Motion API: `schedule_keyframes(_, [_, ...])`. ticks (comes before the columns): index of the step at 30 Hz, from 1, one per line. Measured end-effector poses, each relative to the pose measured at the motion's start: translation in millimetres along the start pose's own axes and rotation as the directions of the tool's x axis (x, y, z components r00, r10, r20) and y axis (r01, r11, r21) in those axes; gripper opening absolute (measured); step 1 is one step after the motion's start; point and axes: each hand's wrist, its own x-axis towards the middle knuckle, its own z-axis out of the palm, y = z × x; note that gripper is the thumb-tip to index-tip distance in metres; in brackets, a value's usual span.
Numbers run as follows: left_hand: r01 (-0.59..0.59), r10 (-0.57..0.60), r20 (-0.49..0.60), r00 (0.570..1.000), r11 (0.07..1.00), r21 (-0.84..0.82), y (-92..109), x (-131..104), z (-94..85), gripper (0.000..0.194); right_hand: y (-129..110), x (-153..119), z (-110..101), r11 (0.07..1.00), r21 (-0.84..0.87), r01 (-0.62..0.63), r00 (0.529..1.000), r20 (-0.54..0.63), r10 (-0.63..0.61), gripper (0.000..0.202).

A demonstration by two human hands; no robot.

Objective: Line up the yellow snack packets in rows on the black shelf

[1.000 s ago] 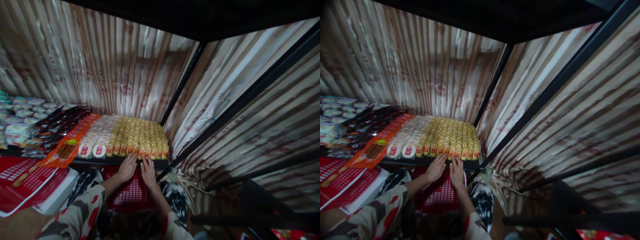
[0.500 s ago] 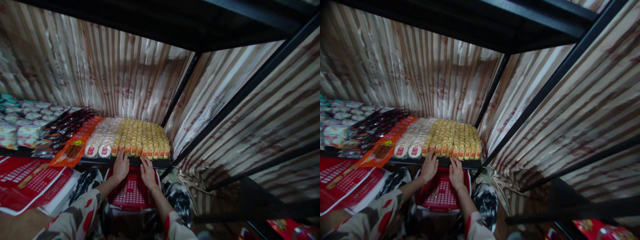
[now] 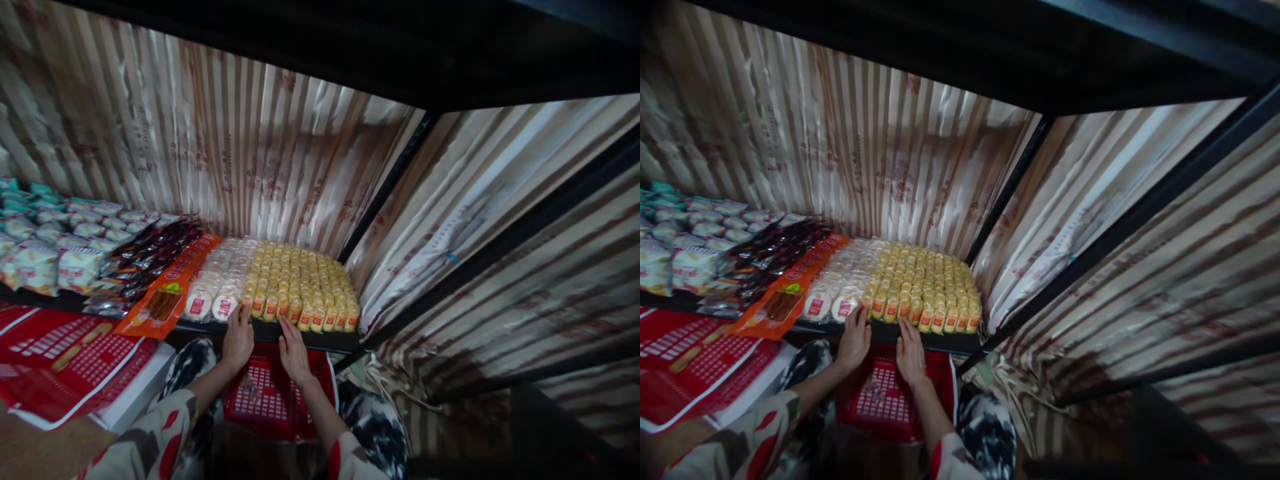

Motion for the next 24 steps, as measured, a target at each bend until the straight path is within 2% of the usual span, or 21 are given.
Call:
schedule_keyframes(5, [-0.048, 0.050, 0.029, 0.998, 0.997, -0.054, -7, 2, -5.0, 0.048, -9, 6, 8, 1.000, 0.005, 0.018, 1.000, 0.009, -0.018, 0.047])
schedule_keyframes(9, [-0.078, 0.083, 0.062, 0.995, 0.994, -0.073, -8, 2, -13.3, 0.049, -18, 17, 14, 0.999, 0.005, -0.041, 0.998, -0.053, 0.041, 0.045])
schedule_keyframes(13, [-0.136, 0.145, 0.115, 0.983, 0.987, -0.086, -10, 1, -18.1, 0.047, -25, 24, 21, 0.999, -0.006, -0.042, 0.995, -0.094, 0.041, 0.045])
schedule_keyframes(20, [-0.163, 0.181, 0.207, 0.962, 0.981, -0.101, -15, 4, -22.0, 0.047, -36, 21, 29, 0.998, 0.011, -0.062, 0.988, -0.140, 0.063, 0.049])
schedule_keyframes(24, [-0.154, 0.171, 0.183, 0.968, 0.982, -0.106, -20, 4, -33.8, 0.045, -56, 19, 35, 0.997, 0.053, -0.054, 0.986, -0.155, 0.061, 0.049])
